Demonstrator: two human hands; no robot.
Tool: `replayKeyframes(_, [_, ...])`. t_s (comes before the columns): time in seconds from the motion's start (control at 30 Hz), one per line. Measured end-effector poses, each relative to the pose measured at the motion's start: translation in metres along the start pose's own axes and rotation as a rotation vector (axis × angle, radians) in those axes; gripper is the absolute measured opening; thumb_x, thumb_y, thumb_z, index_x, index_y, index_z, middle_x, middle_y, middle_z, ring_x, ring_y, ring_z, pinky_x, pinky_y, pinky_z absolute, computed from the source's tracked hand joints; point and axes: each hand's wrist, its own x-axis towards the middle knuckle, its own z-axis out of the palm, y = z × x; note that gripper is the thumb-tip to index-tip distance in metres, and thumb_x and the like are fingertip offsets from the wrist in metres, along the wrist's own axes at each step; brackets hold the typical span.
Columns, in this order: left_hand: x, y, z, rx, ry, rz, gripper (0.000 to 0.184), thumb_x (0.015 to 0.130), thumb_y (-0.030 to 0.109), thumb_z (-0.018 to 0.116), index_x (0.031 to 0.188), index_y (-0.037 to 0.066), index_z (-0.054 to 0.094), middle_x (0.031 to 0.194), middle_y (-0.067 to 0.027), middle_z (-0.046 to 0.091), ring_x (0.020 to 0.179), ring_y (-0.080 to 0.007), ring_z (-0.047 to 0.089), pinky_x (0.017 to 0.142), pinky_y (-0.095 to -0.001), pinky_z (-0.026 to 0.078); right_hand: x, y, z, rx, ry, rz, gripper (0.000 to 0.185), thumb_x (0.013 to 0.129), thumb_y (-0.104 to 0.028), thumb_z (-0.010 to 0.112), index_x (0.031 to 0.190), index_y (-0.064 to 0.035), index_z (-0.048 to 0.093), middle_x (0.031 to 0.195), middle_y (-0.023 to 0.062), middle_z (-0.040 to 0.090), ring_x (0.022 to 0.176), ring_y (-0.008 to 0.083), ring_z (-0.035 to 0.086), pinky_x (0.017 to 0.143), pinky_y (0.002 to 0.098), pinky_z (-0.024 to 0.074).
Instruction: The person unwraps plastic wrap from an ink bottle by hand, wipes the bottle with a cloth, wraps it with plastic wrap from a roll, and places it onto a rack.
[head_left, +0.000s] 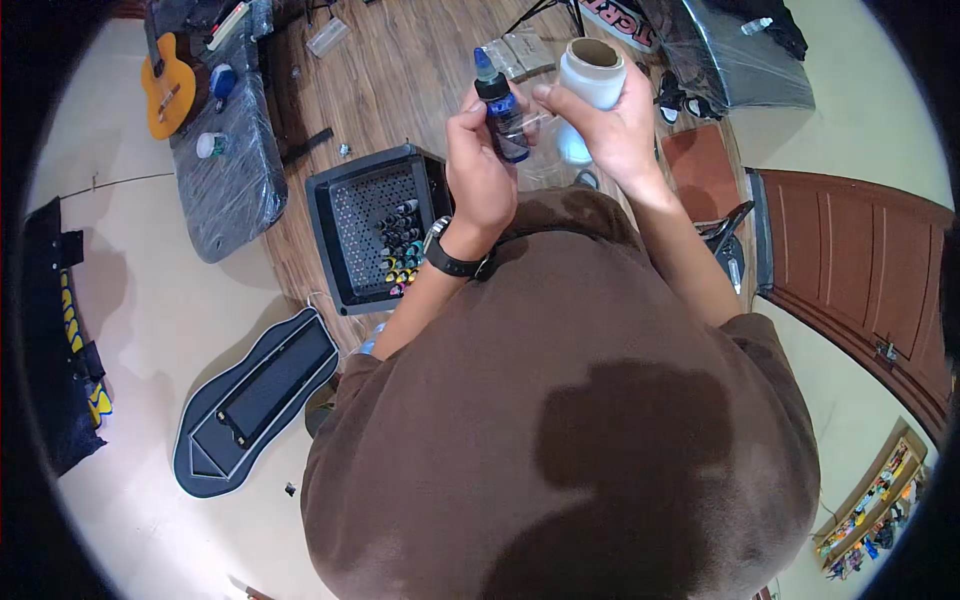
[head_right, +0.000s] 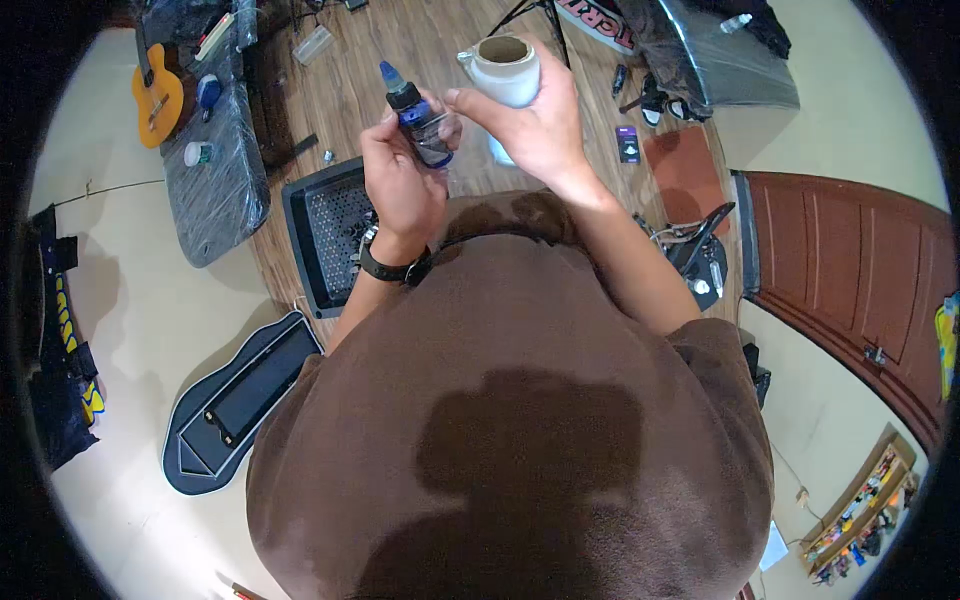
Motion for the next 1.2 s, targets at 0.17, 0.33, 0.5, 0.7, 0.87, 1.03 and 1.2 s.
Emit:
replayKeyframes(0.17, [0.0, -0.001, 0.0, -0.072, -0.081, -0.012, 0.038, 0.098, 0.031, 0.027, 0.102, 0.001, 0.049, 0.089, -0.007, 0.052, 0.076, -0.0186, 0.048, 0.071, -0.0315, 0.039, 0.003, -0.001, 0.0, 0.003, 0.008, -0.043, 0.023, 0.079, -0.005, 0.076, 0.094, -0.0035, 0.059, 0.079, 0.0019, 0.065, 0.073, 0.009, 0.063, 0.067, 0.0249, 0.0503])
replayKeyframes(0.33, [-0.002, 0.004, 0.0, -0.155, -0.201, -0.038, 0.036, 0.096, 0.031, 0.028, 0.1, 0.001, 0.049, 0.085, -0.0062, 0.05, 0.073, -0.0176, 0.046, 0.068, -0.0307, 0.037, 0.005, 0.0, -0.001, 0.005, -0.015, -0.046, 0.023, 0.079, -0.006, 0.077, 0.093, -0.0039, 0.059, 0.079, 0.0016, 0.065, 0.072, 0.0085, 0.062, 0.066, 0.0245, 0.0498])
replayKeyframes(0.5, [-0.002, 0.002, 0.001, -0.075, -0.19, 0.015, 0.035, 0.096, 0.031, 0.028, 0.101, 0.002, 0.048, 0.082, -0.0063, 0.05, 0.072, -0.0174, 0.045, 0.066, -0.0298, 0.036, 0.002, 0.001, 0.0, 0.02, 0.002, -0.044, 0.024, 0.079, -0.007, 0.077, 0.093, -0.0041, 0.059, 0.081, 0.0013, 0.065, 0.075, 0.0083, 0.062, 0.068, 0.0239, 0.0492])
replayKeyframes(0.7, [0.001, 0.002, 0.002, 0.011, -0.161, 0.019, 0.035, 0.097, 0.031, 0.027, 0.103, 0.003, 0.048, 0.08, -0.0066, 0.05, 0.072, -0.0175, 0.045, 0.067, -0.0303, 0.037, 0.001, -0.011, -0.002, -0.02, 0.024, -0.134, 0.027, 0.08, -0.006, 0.076, 0.097, -0.0032, 0.056, 0.083, 0.0017, 0.065, 0.078, 0.0082, 0.062, 0.07, 0.0238, 0.049])
replayKeyframes(0.87, [0.0, 0.0, 0.002, 0.013, -0.176, 0.012, 0.036, 0.098, 0.031, 0.026, 0.104, 0.003, 0.047, 0.082, -0.008, 0.053, 0.074, -0.0182, 0.047, 0.07, -0.0313, 0.039, 0.004, -0.006, -0.002, -0.024, 0.027, -0.216, 0.029, 0.082, -0.004, 0.074, 0.101, -0.0022, 0.053, 0.082, 0.0026, 0.064, 0.078, 0.0085, 0.062, 0.071, 0.0243, 0.0497])
replayKeyframes(1.03, [-0.001, 0.0, 0.001, -0.003, -0.231, 0.053, 0.039, 0.098, 0.032, 0.025, 0.105, 0.002, 0.049, 0.089, -0.0091, 0.057, 0.08, -0.0192, 0.051, 0.076, -0.0329, 0.042, 0.001, -0.002, 0.001, 0.159, -0.025, -0.074, 0.028, 0.083, -0.003, 0.073, 0.101, -0.0019, 0.053, 0.081, 0.0033, 0.064, 0.075, 0.0093, 0.063, 0.07, 0.0251, 0.0513])
replayKeyframes(1.2, [-0.005, 0.0, 0.009, 0.019, -0.079, 0.07, 0.041, 0.098, 0.032, 0.026, 0.107, 0.001, 0.051, 0.097, -0.0085, 0.059, 0.087, -0.0202, 0.054, 0.081, -0.034, 0.043, -0.001, -0.007, 0.005, 0.161, -0.036, -0.067, 0.027, 0.083, -0.004, 0.074, 0.1, -0.0019, 0.053, 0.08, 0.0034, 0.064, 0.074, 0.0099, 0.063, 0.069, 0.0253, 0.052])
